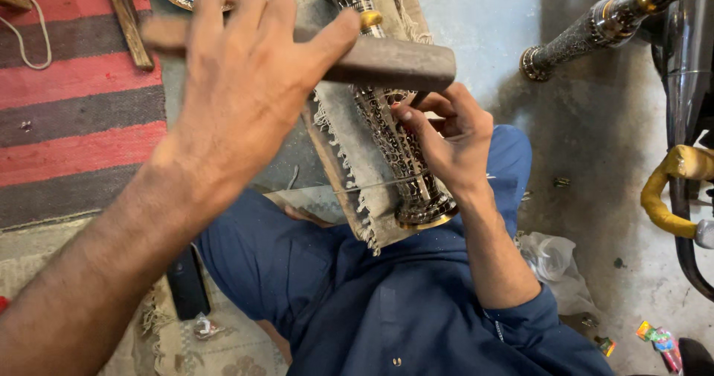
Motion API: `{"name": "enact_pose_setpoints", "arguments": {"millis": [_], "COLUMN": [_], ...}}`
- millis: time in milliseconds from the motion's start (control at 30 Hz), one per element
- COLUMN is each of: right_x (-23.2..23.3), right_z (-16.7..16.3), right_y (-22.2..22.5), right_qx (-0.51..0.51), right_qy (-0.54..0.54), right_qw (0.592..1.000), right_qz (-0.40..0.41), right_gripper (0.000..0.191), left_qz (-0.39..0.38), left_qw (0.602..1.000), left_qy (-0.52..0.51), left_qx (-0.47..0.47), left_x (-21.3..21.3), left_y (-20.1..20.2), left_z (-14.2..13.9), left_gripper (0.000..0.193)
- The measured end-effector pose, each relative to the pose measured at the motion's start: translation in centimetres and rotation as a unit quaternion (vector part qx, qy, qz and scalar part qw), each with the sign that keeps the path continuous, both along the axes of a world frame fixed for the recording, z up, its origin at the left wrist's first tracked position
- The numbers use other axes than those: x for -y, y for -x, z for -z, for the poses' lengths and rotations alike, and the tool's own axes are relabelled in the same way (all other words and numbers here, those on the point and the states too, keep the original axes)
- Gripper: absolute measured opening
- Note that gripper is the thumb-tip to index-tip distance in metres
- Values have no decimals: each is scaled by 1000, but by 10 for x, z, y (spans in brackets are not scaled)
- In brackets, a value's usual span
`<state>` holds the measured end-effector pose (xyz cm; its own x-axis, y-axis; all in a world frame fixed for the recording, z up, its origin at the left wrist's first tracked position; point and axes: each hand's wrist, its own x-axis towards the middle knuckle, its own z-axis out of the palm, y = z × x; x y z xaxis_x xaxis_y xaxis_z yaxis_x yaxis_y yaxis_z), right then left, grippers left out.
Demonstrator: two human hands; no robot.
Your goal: The person sits cross-legged on the floor with an ornate metal vase resting on a cloth pad on their lap. They hold a chisel against the vase's decorated surface and strike it repeatedly with a wooden mallet, repositioning the chisel along the pattern, then set the tools down and touch the vase at the end.
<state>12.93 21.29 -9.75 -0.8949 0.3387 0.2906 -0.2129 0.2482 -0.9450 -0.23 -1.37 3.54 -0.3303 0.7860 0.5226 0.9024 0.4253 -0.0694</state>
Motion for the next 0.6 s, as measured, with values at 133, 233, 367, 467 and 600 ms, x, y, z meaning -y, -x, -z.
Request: {"name": "enact_pose_setpoints", "arguments": {"millis": [133, 233, 367, 467, 600], "right_x": [3, 3, -9, -13, -14], "right_z": [2, 2, 0, 1, 1], "right_y": [0, 5, 9, 9, 11], "right_qx": [-8, -43, -3, -11, -22], "right_qy": [15, 54, 55, 50, 42], "right_qw": [1000, 998, 998, 997, 996], "right_qz": [5, -7, -15, -54, -72], "right_gripper": [36, 42, 38, 40, 39], "left_qz": [-17, -66, -90, -5, -21], "left_qw": [1000, 996, 994, 984, 984], "left_qy": [11, 40, 57, -7, -9], "left_qx": [-23, -37, -23, 177, 176], "left_x": [4, 2, 12, 18, 15], "left_y": [6, 4, 6, 6, 2], "left_z": [6, 17, 21, 19, 19], "left_gripper": [47, 43, 50, 60, 65]}}
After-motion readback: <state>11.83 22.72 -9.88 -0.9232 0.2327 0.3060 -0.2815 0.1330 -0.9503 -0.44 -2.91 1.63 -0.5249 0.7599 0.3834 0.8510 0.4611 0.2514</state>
